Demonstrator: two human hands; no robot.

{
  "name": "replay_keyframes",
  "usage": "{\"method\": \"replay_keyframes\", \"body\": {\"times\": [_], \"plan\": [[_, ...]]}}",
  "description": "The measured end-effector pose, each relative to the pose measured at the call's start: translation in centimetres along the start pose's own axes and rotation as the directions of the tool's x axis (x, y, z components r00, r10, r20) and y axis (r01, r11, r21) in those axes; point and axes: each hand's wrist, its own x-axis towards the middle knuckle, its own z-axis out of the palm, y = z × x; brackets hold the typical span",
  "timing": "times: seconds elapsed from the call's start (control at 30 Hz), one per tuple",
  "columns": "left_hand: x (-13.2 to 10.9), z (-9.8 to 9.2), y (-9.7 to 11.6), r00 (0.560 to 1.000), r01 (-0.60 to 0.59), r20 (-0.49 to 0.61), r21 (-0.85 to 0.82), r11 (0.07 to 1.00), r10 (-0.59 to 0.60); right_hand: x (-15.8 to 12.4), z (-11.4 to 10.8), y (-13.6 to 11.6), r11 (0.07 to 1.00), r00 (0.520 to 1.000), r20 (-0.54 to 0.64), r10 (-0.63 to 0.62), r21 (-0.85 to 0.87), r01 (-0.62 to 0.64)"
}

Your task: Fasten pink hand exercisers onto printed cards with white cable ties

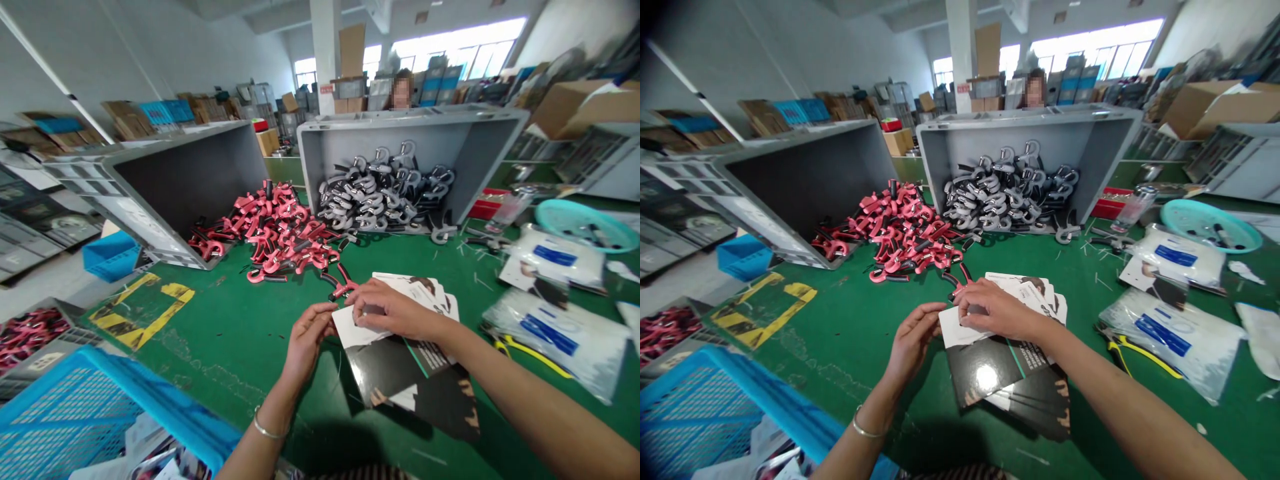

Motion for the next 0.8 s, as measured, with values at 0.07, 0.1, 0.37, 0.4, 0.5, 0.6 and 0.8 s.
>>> {"method": "replay_keyframes", "body": {"times": [0.07, 0.1, 0.37, 0.4, 0.5, 0.6, 0.8], "plan": [[1.0, -0.6, 0.9, 1.000, 0.021, 0.020, 0.112, 0.993, -0.023, 0.1, 0.0, 0.0, 1.000, 1.000, -0.006, 0.007, 0.014, -0.007], [1.6, -0.7, 1.5, 0.995, 0.052, 0.073, 0.168, 0.984, -0.065, 0.2, -0.1, -0.1, 1.000, 1.000, -0.012, 0.008, 0.023, -0.008], [-1.0, 2.7, 2.8, 0.964, 0.217, 0.113, 0.174, 0.960, -0.239, -4.7, -2.6, -2.0, 0.970, 0.855, -0.472, 0.214, 0.205, -0.130], [-2.3, 2.9, 2.5, 0.963, 0.227, 0.098, 0.198, 0.954, -0.250, -5.9, -2.5, -2.2, 0.958, 0.821, -0.508, 0.261, 0.239, -0.157], [-4.4, 2.4, 2.0, 0.931, 0.230, 0.177, 0.391, 0.891, -0.318, -8.4, -1.1, -2.3, 0.924, 0.822, -0.428, 0.375, 0.238, -0.297], [-2.1, 0.2, 2.3, 0.978, -0.006, 0.153, 0.700, 0.714, -0.142, -9.0, 0.5, -2.2, 0.909, 0.844, -0.339, 0.415, 0.123, -0.398], [8.8, -2.0, -0.5, 0.909, -0.416, 0.416, 0.908, 0.045, 0.009, -8.7, 0.9, -2.0, 0.871, 0.775, -0.396, 0.492, 0.204, -0.448]]}}
